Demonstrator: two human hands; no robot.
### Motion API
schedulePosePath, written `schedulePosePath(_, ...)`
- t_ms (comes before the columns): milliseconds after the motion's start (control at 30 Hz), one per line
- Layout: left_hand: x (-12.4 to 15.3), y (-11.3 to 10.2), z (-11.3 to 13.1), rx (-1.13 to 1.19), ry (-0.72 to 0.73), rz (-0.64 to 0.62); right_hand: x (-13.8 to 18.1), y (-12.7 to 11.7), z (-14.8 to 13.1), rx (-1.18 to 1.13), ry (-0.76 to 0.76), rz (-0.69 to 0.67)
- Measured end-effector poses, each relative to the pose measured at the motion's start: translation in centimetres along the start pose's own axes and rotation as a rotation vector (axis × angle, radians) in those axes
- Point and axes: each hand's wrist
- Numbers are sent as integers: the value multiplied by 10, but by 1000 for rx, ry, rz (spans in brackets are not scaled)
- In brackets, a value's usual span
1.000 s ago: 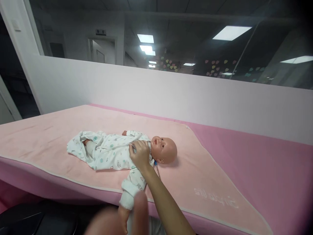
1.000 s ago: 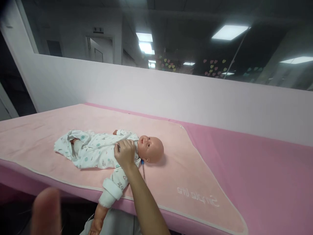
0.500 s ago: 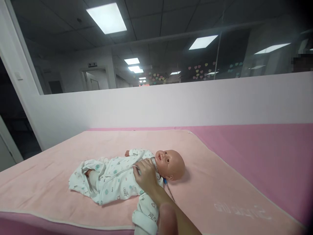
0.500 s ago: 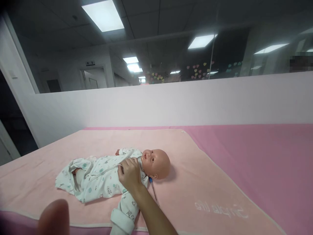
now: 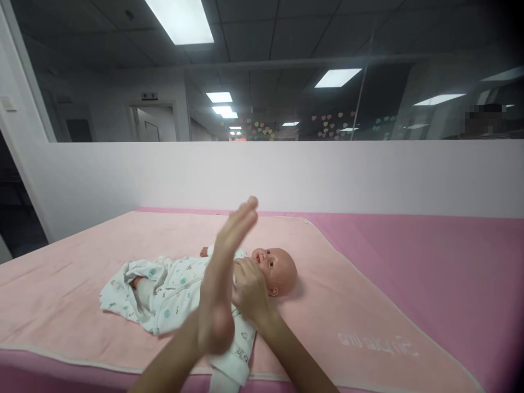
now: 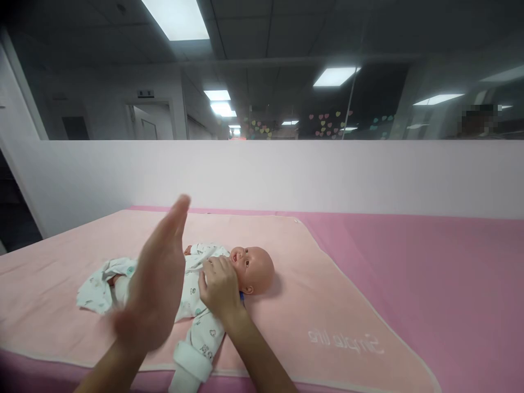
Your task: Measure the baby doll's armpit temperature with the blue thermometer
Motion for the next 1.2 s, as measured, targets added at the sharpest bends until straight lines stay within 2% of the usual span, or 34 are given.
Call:
schedulePosePath(100,-41,-3,4,73,115,73,17,-34,8,-79,149,10)
schedulePosePath(167,-63,6,-18,78,31,9,33,-54,13,-57,282,-36)
schedulePosePath(233,-73,18,-52,-48,-95,-93,50,-66,16,59,366,-139)
schedulePosePath(300,-71,27,-83,-146,-148,-228,68,-68,20,194,385,-226)
schedulePosePath(367,-66,29,-102,-142,-176,-407,83,-63,23,306,381,-263)
schedulePosePath(467,-60,18,-103,-20,-187,-667,99,-55,25,405,400,-261)
schedulePosePath(533,-59,8,-97,46,-164,-731,104,-54,24,428,446,-259)
schedulePosePath(633,-58,3,-94,80,-163,-674,100,-65,19,414,563,-286)
schedulePosePath(733,-57,8,-104,105,-246,-544,84,-86,12,343,661,-279)
schedulePosePath(833,-59,12,-120,229,-368,-330,57,-104,5,229,653,-214)
schedulePosePath(933,-61,12,-131,415,-511,-172,25,-106,-1,149,572,-148)
schedulePosePath(1000,-62,11,-133,496,-591,-142,3,-92,0,120,498,-126)
schedulePosePath(1067,-61,9,-130,561,-640,-140,-16,-65,3,131,406,-150)
schedulePosePath(1200,-59,7,-119,664,-633,-188,-43,4,10,330,334,-462)
Point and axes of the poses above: each hand's wrist, its own x-axis away from the middle knuckle, its own y-axis out of the palm, z = x × y, and after that the axes turned 2 degrees about -x, right-handed
